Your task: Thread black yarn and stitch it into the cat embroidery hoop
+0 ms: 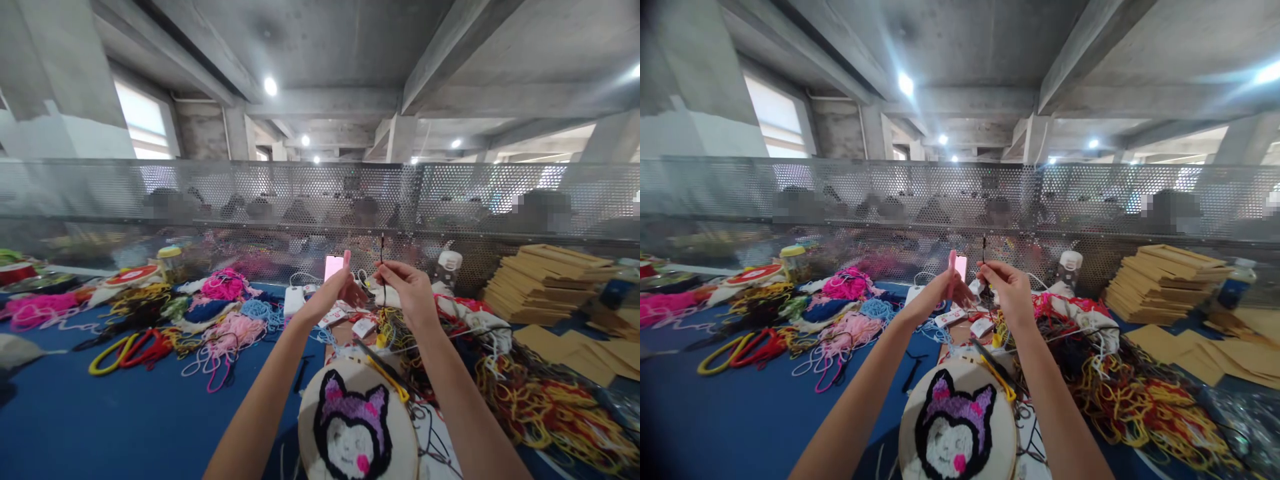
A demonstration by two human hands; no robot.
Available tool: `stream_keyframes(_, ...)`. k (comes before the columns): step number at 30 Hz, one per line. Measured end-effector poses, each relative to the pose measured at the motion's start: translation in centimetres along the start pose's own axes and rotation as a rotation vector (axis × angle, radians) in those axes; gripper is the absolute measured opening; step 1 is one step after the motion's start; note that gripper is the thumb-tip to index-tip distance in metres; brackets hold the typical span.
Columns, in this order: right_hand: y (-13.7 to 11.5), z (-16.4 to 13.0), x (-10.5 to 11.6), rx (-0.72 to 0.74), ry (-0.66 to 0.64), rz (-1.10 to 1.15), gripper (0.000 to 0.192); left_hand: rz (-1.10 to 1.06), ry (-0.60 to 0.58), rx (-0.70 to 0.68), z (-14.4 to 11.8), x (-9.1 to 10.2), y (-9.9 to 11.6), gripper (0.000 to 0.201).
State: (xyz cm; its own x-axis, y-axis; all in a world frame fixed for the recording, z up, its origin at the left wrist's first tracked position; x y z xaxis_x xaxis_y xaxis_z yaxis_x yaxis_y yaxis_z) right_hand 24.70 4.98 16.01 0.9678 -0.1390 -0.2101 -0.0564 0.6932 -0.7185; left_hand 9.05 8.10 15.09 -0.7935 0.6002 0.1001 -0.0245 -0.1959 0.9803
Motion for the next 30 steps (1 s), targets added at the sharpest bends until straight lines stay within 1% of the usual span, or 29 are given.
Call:
stream_keyframes(1, -0.2, 0.1, 0.2, 0.043, -0.016, -0.089, 0.017, 0.003, -0.001, -0.010, -0.1, 0.2, 0.2, 0.049)
stream_keyframes(2, -0.4, 0.1, 0.4, 0.085, -0.026, -0.167, 0.016, -0.024, -0.002, -0.033, -0.2, 0.3, 0.5, 0.047)
stream_keyframes(4, -0.8, 0.2, 0.7, 0.138, -0.031, -0.250, 0.014, -0.163, 0.009, -0.112, -0.5, 0.4, 1.1, 0.034)
stream_keyframes(5, -1.1, 0.2, 0.8, 0.134, -0.040, -0.249, 0.013, -0.258, 0.017, -0.159, -0.6, 0.5, 1.5, 0.027)
stream_keyframes(6, -1.4, 0.1, 0.8, 0.108, -0.066, -0.226, 0.012, -0.352, 0.026, -0.203, -0.8, 0.4, 1.9, 0.020)
stream_keyframes(8, -2.0, -0.1, 0.6, 0.012, -0.167, -0.144, 0.012, -0.496, 0.045, -0.275, -1.1, 0.3, 2.6, 0.015)
stream_keyframes(11, -2.8, -0.7, -0.1, -0.102, -0.322, -0.048, 0.011, -0.601, 0.082, -0.320, -1.4, 0.0, 3.4, 0.009)
stream_keyframes(15, -3.3, -1.3, -0.9, -0.143, -0.413, 0.001, 0.010, -0.635, 0.139, -0.303, -2.0, -0.7, 4.0, 0.017)
stream_keyframes(19, -3.4, -1.5, -1.3, -0.145, -0.472, 0.005, 0.008, -0.649, 0.132, -0.320, -2.3, -1.1, 4.4, 0.017)
stream_keyframes(25, -3.3, -1.8, -1.5, -0.184, -0.528, -0.002, 0.010, -0.591, 0.154, -0.318, -2.2, -1.0, 4.1, 0.015)
stream_keyframes(30, -3.2, -1.8, -1.6, -0.184, -0.578, -0.062, 0.010, -0.578, 0.168, -0.310, -2.3, -0.7, 4.0, 0.016)
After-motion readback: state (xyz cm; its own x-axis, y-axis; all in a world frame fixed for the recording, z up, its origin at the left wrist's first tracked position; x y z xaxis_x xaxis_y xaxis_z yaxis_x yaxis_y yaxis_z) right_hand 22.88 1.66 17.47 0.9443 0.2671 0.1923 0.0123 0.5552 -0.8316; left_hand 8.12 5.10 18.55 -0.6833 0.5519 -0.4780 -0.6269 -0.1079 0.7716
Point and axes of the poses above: each hand's wrist, its own z-axis towards the middle knuckle, its own x-axis out of the back of the hand, y = z × x, the point moved 1 cm from there along z, towards the middle knuckle, and after that the axes turned 9 degrees about x, right-handed, at the moved point
